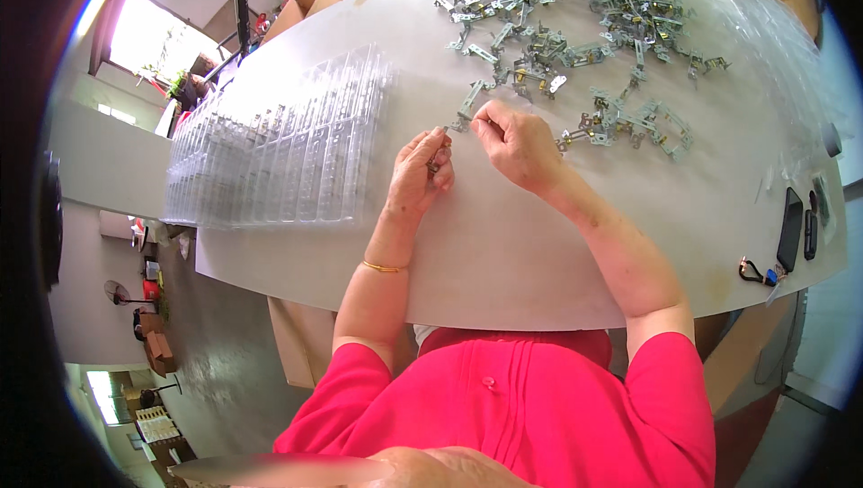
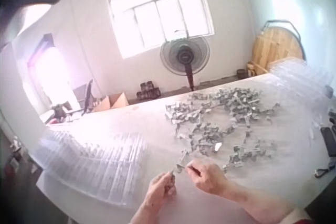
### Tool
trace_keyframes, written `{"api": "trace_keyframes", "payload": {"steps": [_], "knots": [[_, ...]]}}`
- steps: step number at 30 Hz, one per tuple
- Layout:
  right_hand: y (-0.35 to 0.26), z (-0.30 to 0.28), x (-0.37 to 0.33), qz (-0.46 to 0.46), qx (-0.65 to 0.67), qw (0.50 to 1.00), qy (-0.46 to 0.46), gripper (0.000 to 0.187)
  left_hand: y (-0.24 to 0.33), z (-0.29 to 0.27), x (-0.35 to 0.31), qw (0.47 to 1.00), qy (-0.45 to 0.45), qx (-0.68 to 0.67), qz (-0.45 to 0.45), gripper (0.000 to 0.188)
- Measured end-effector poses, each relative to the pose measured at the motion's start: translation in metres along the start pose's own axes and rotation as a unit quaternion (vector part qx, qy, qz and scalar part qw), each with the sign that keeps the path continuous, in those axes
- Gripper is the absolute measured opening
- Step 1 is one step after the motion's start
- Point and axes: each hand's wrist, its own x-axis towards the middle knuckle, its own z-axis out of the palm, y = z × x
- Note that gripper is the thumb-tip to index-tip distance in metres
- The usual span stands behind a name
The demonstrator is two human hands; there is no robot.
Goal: Assembling small metal hinge components and placing them into a plastic organizational tray.
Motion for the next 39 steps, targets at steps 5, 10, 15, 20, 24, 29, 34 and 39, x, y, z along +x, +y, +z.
{"api": "trace_keyframes", "payload": {"steps": [5, 10, 15, 20, 24, 29, 34, 39], "knots": [[0.008, 0.005, -0.012, 0.051, 0.020, 0.998, -0.003, 0.009, 0.000, -0.003, -0.001, 0.999, -0.008, -0.052, -0.015, 0.025], [0.007, 0.017, -0.018, 0.055, 0.063, 0.997, 0.002, 0.008, 0.001, -0.002, -0.006, 0.999, -0.006, -0.037, -0.012, 0.025], [0.001, 0.018, -0.020, 0.044, 0.051, 0.998, 0.009, 0.008, 0.001, -0.003, -0.007, 0.999, -0.014, -0.028, -0.007, 0.025], [0.001, 0.019, -0.023, 0.054, 0.050, 0.997, 0.026, 0.007, 0.000, -0.005, -0.007, 0.998, 0.009, 0.050, 0.025, 0.026], [0.000, 0.015, -0.027, 0.036, 0.022, 0.999, 0.030, 0.007, 0.001, -0.002, -0.008, 0.998, 0.006, 0.066, 0.020, 0.025], [0.002, 0.016, -0.030, 0.009, 0.021, 0.999, 0.037, 0.007, 0.001, 0.002, -0.011, 0.991, 0.003, 0.129, 0.023, 0.028], [0.009, 0.017, -0.032, 0.014, 0.063, 0.997, 0.047, 0.011, 0.001, 0.011, -0.015, 0.977, 0.009, 0.208, 0.052, 0.027], [0.005, 0.016, -0.034, 0.071, 0.135, 0.988, 0.018, 0.015, -0.005, 0.011, -0.014, 0.965, 0.027, 0.250, 0.071, 0.023]]}}
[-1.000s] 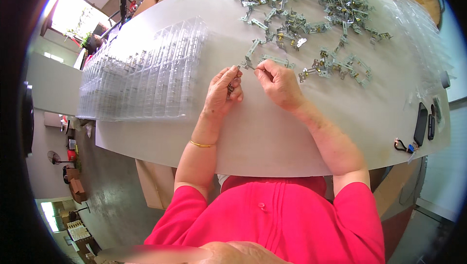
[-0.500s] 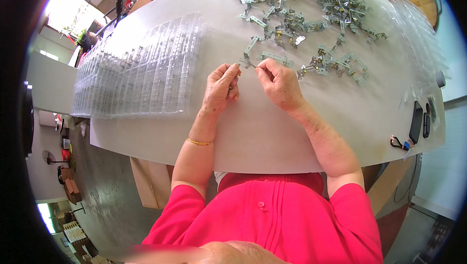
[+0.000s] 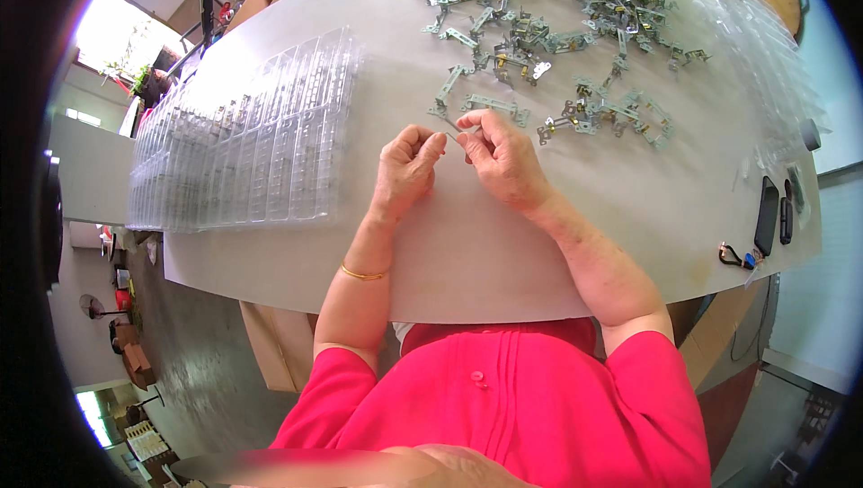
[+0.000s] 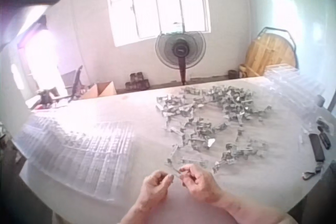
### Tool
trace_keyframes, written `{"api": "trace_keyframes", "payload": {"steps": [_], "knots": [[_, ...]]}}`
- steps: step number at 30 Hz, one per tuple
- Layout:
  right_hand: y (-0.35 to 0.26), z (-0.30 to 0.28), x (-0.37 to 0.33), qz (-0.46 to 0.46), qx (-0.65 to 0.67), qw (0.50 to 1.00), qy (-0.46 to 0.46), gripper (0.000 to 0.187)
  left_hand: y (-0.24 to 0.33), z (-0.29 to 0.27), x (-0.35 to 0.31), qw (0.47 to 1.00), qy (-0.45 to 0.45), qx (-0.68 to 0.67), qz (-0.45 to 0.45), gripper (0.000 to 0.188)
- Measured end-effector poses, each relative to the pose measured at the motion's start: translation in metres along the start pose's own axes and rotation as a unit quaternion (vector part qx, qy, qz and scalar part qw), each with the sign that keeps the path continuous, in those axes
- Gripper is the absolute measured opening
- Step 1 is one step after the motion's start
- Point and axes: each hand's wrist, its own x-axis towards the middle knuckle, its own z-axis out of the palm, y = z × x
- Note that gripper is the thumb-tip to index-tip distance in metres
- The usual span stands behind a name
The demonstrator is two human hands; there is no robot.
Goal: Assembling small metal hinge components and placing them into a plastic organizational tray.
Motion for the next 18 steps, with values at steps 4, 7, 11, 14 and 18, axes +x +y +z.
{"api": "trace_keyframes", "payload": {"steps": [4, 7, 11, 14, 18], "knots": [[-0.005, -0.003, 0.000, 0.020, -0.087, 0.996, -0.019, 0.009, -0.004, 0.002, -0.001, 0.996, -0.011, 0.077, 0.043, 0.025], [0.002, 0.001, 0.002, -0.105, -0.137, 0.984, 0.034, 0.005, -0.009, 0.001, 0.000, 0.991, -0.017, 0.109, 0.073, 0.024], [0.002, 0.000, 0.004, -0.171, -0.098, 0.978, 0.075, 0.003, -0.002, 0.006, -0.004, 0.994, -0.075, 0.054, 0.064, 0.024], [0.002, -0.003, 0.005, -0.123, -0.045, 0.984, 0.118, 0.004, 0.005, 0.001, -0.002, 0.991, -0.072, -0.108, -0.045, 0.028], [0.006, -0.003, 0.005, -0.060, -0.016, 0.995, 0.074, 0.005, 0.003, -0.008, 0.001, 0.972, -0.050, -0.215, -0.078, 0.029]]}}
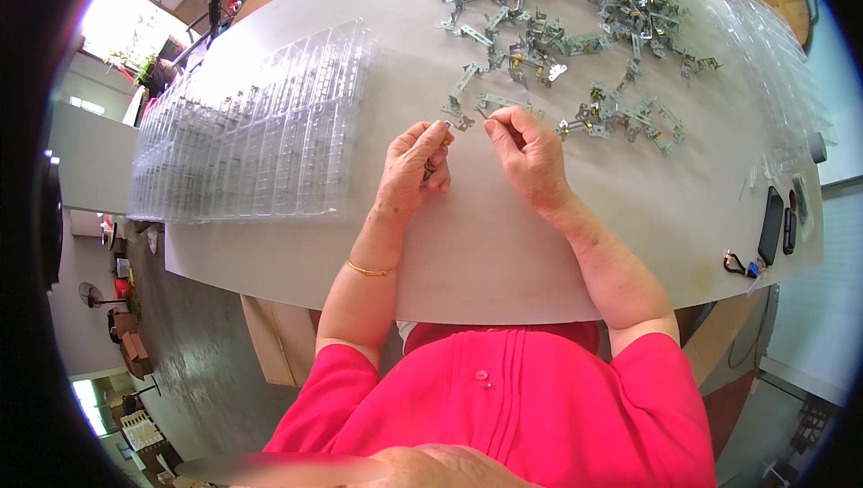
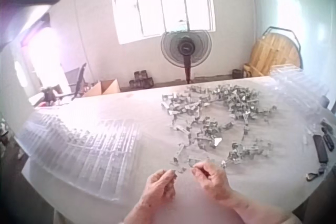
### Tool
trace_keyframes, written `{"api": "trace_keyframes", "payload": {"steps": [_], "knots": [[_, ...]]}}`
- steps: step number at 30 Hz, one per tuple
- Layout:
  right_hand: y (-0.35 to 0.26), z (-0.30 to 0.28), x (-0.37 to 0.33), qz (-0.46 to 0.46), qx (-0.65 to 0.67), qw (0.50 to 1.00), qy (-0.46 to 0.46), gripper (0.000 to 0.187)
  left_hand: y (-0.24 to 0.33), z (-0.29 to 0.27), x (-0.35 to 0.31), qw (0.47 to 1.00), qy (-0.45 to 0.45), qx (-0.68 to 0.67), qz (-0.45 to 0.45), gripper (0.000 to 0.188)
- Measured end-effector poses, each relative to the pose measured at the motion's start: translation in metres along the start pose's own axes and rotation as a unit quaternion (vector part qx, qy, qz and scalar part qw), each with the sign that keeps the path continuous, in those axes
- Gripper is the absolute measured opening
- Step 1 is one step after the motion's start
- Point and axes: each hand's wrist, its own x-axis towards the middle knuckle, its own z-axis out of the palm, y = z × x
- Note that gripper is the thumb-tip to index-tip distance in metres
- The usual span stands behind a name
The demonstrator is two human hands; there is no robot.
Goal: Assembling small metal hinge components and placing them into a plastic organizational tray.
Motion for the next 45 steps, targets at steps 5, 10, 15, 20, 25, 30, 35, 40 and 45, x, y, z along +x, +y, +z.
{"api": "trace_keyframes", "payload": {"steps": [5, 10, 15, 20, 25, 30, 35, 40, 45], "knots": [[-0.004, 0.001, -0.003, 0.007, -0.033, 0.999, -0.043, 0.006, -0.003, -0.006, 0.003, 0.998, -0.012, -0.054, 0.000, 0.028], [-0.005, 0.001, -0.003, 0.006, -0.051, 0.998, -0.044, 0.006, -0.004, -0.005, 0.004, 0.998, -0.020, -0.051, 0.008, 0.028], [-0.004, 0.000, -0.002, 0.010, -0.065, 0.997, -0.041, 0.005, -0.005, -0.005, 0.004, 0.999, -0.023, -0.009, 0.032, 0.027], [-0.003, -0.003, 0.000, -0.077, -0.124, 0.989, -0.033, 0.005, -0.001, -0.002, 0.003, 0.994, -0.024, 0.088, 0.058, 0.028], [0.006, 0.000, -0.001, 0.029, -0.046, 0.997, -0.060, 0.012, -0.002, -0.001, 0.002, 0.987, -0.024, 0.145, 0.072, 0.028], [0.005, -0.004, 0.000, 0.132, 0.039, 0.983, -0.120, 0.015, -0.002, -0.002, 0.001, 0.985, -0.012, 0.156, 0.073, 0.027], [0.002, -0.008, 0.004, 0.158, 0.066, 0.972, -0.160, 0.020, -0.007, -0.002, 0.002, 0.984, -0.033, 0.162, 0.068, 0.029], [0.001, -0.018, 0.011, 0.226, 0.172, 0.934, -0.218, 0.019, -0.003, -0.003, 0.001, 0.979, -0.040, 0.193, 0.060, 0.031], [0.005, -0.024, 0.012, 0.250, 0.199, 0.920, -0.225, 0.016, 0.005, 0.003, -0.008, 0.972, -0.093, 0.213, 0.037, 0.033]]}}
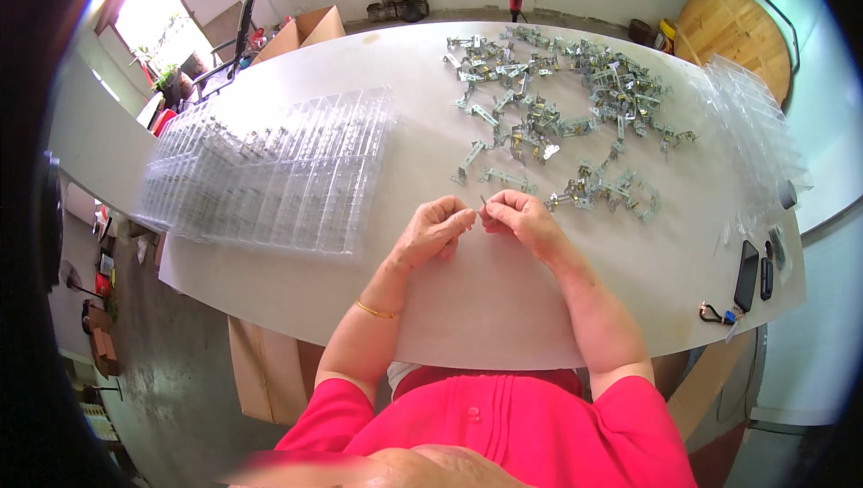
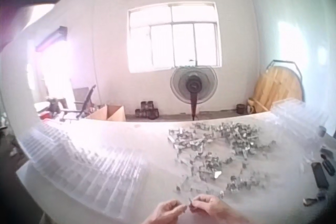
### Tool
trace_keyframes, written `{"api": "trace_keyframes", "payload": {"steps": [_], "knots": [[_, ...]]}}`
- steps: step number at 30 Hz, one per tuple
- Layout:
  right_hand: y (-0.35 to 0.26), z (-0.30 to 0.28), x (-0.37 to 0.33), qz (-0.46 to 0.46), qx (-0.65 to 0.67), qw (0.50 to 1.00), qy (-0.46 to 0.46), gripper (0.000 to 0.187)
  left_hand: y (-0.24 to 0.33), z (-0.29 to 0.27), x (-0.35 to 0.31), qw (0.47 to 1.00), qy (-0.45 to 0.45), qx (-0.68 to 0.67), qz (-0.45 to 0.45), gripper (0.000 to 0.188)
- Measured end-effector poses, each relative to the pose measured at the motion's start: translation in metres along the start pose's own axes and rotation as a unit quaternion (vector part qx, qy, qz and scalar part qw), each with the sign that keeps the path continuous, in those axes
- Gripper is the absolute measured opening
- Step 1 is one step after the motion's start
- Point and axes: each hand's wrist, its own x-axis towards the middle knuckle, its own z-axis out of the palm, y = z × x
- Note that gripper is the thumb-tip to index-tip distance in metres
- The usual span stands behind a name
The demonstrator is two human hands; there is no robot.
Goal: Assembling small metal hinge components and placing them into a plastic organizational tray.
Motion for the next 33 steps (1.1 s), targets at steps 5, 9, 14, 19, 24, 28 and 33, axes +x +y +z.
{"api": "trace_keyframes", "payload": {"steps": [5, 9, 14, 19, 24, 28, 33], "knots": [[0.005, 0.005, 0.002, -0.083, -0.040, 0.994, 0.059, 0.012, -0.009, 0.001, 0.003, 0.997, -0.073, -0.016, -0.023, 0.033], [-0.007, 0.015, -0.005, -0.181, 0.001, 0.981, 0.072, 0.008, -0.006, -0.001, 0.002, 0.989, -0.007, -0.144, -0.045, 0.030], [-0.003, 0.013, -0.006, -0.232, -0.108, 0.967, 0.023, 0.002, -0.007, -0.003, 0.005, 0.978, 0.011, -0.195, -0.065, 0.026], [-0.005, 0.018, -0.007, -0.348, -0.266, 0.898, 0.035, 0.004, -0.013, -0.007, 0.008, 0.974, -0.004, -0.211, -0.076, 0.030], [-0.001, 0.016, -0.003, -0.287, -0.110, 0.950, 0.048, 0.006, -0.016, -0.010, 0.012, 0.946, -0.052, -0.307, -0.090, 0.055], [0.001, 0.012, 0.001, -0.191, 0.136, 0.970, 0.070, 0.012, -0.023, -0.013, 0.015, 0.910, -0.126, -0.394, 0.015, 0.059], [0.005, 0.012, 0.003, -0.145, 0.217, 0.962, 0.083, 0.012, -0.009, 0.003, 0.007, 0.958, -0.023, -0.245, 0.148, 0.042]]}}
